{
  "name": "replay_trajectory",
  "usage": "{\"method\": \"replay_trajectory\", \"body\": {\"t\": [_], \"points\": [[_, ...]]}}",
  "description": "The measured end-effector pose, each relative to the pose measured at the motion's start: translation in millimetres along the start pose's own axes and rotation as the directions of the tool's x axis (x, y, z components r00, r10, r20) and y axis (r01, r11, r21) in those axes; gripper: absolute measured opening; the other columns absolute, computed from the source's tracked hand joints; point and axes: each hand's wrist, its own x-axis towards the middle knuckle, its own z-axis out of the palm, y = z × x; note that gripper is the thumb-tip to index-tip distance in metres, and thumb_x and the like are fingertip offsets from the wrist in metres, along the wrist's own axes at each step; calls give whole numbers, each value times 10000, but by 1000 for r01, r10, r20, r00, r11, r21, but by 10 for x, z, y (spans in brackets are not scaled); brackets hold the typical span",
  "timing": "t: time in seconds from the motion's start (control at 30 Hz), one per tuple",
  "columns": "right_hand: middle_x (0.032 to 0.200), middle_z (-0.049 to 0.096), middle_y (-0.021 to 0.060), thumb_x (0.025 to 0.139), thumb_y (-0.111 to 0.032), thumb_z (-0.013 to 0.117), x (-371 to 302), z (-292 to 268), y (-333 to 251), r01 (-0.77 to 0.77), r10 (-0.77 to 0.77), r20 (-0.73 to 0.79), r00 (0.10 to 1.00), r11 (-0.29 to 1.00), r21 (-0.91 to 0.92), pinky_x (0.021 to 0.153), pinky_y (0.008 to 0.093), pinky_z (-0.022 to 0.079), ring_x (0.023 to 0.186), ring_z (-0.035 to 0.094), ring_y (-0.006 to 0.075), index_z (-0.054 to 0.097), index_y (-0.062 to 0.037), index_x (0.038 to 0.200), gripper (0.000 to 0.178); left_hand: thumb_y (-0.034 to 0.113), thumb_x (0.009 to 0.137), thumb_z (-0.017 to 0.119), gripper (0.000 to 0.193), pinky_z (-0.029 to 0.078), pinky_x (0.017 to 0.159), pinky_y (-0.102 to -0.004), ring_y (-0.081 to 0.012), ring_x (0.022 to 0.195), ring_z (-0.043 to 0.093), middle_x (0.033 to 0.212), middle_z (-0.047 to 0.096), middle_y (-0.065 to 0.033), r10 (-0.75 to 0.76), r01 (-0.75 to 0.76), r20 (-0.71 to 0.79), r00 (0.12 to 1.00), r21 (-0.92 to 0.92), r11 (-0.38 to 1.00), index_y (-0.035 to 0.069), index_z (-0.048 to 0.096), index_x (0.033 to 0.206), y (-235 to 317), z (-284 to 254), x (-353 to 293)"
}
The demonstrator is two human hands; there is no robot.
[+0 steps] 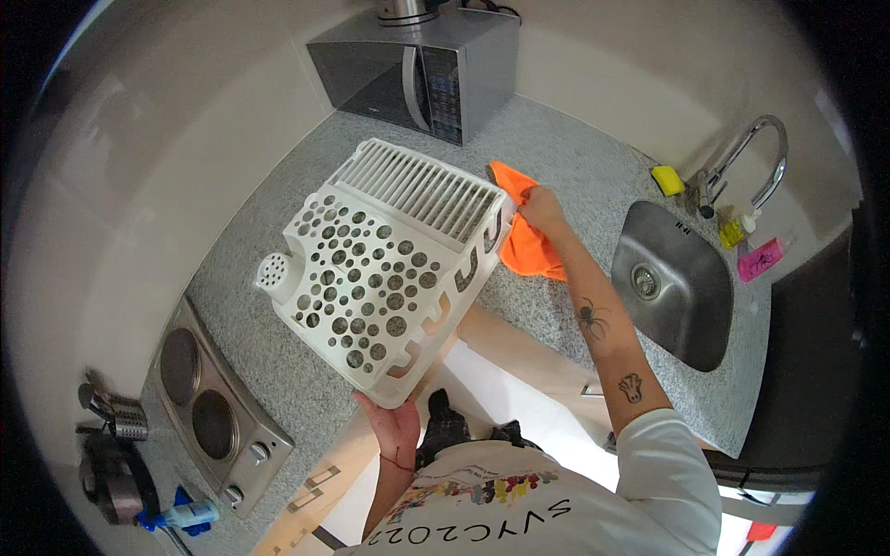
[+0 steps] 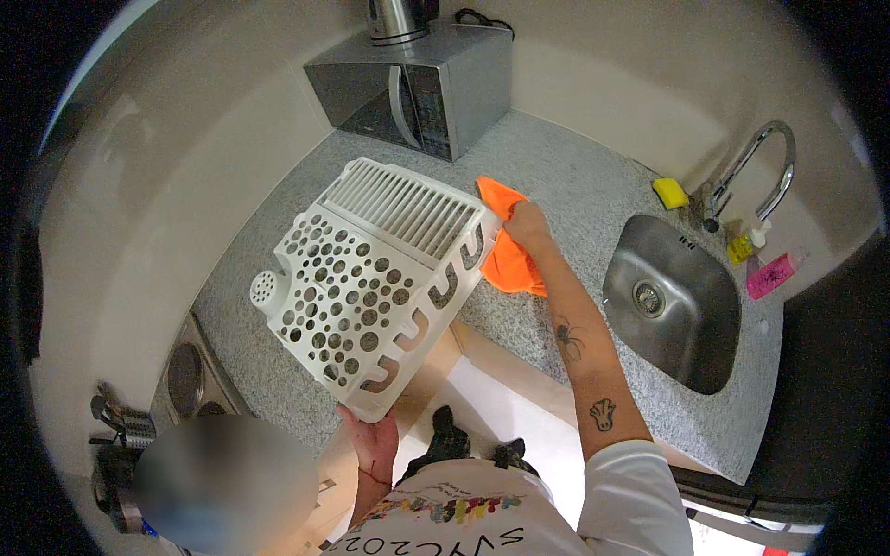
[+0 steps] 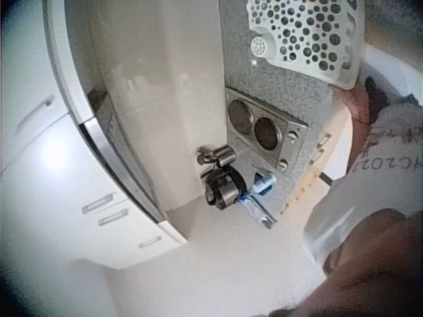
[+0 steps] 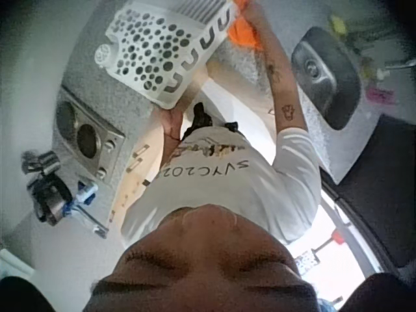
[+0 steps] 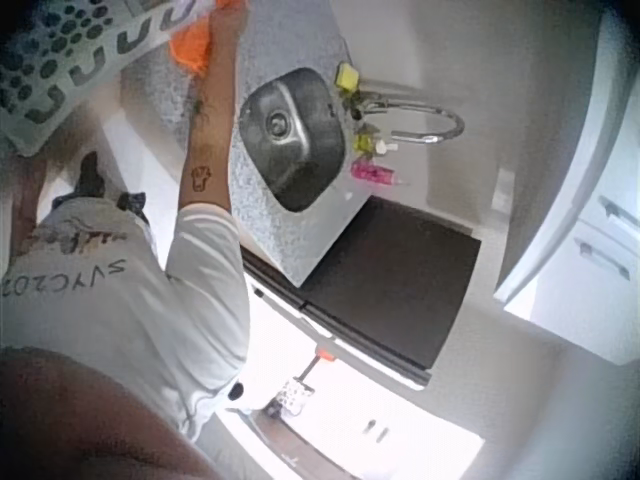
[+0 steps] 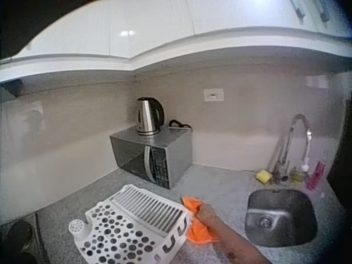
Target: The person wipes a white plastic dish rack with an orange cloth, cleaning the interior and exterior surfaces. They then place the rack on the counter and scrub the stainless steel sink with a yellow sponge and soap.
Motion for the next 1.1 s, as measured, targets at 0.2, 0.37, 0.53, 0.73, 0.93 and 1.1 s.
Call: {"method": "replay_trajectory", "body": {"t": [0.2, 0.37, 0.53, 0.73, 0.93, 1.1], "points": [[925, 623, 237, 735, -132, 587, -60, -138, -152, 124, -126, -18, 992, 986, -113, 746, 451, 495, 877, 607, 375, 523, -5, 1019, 317, 616, 873, 341, 668, 292, 1048, -437, -265, 1267, 345, 1393, 349, -48, -10, 24, -108, 994, 122, 992, 183, 283, 1379, -60, -8, 144], [825, 638, 141, 788, -155, 552, -183, -195, 232, -36, 410, -507, 758, 803, 594, 668, 359, 488, 730, 619, 251, 559, 9, 917, 208, 566, 897, 356, 593, 327, 1028, -410, -248, 1238, 378, 1349, 399, -39, 4, -2, -45, 999, 50, 999, 173, 346, 1340, 157, 300, 36], [835, 618, 71, 749, -207, 608, -561, -616, 604, 4, 343, -140, 929, 367, 930, 689, 279, 452, 754, 565, 157, 580, 24, 983, 330, 590, 898, 313, 616, 286, 1045, -432, -253, 1270, 334, 1386, 355, -32, -7, 17, -93, 996, 112, 994, 183, 324, 1361, 219, 50, 99], [939, 638, 137, 736, -236, 630, -707, -599, 336, 30, 7, -71, 997, 855, 517, 736, 320, 476, 841, 615, 227, 566, 27, 1117, 468, 581, 901, 324, 606, 296, 1040, -421, -247, 1258, 348, 1363, 383, -32, -19, 31, -112, 994, 111, 993, 181, 331, 1355, 298, -65, 78], [933, 637, 215, 758, -236, 629, -614, -384, 37, -63, 68, -23, 997, 985, 161, 769, 371, 488, 861, 627, 326, 593, 8, 1074, 401, 563, 903, 347, 599, 307, 1038, -414, -238, 1249, 361, 1363, 379, -33, -35, 34, 4, 999, 139, 990, 174, 322, 1358, 258, -213, 142], [907, 633, 217, 766, -194, 609, -1119, -461, -449, -9, 297, -372, 880, 791, 612, 755, 406, 485, 860, 615, 349, 610, 14, 995, 310, 560, 903, 350, 600, 302, 1043, -408, -237, 1248, 362, 1355, 385, -37, -9, 12, -27, 1000, 120, 993, 173, 314, 1361, 298, -154, 113]]}}
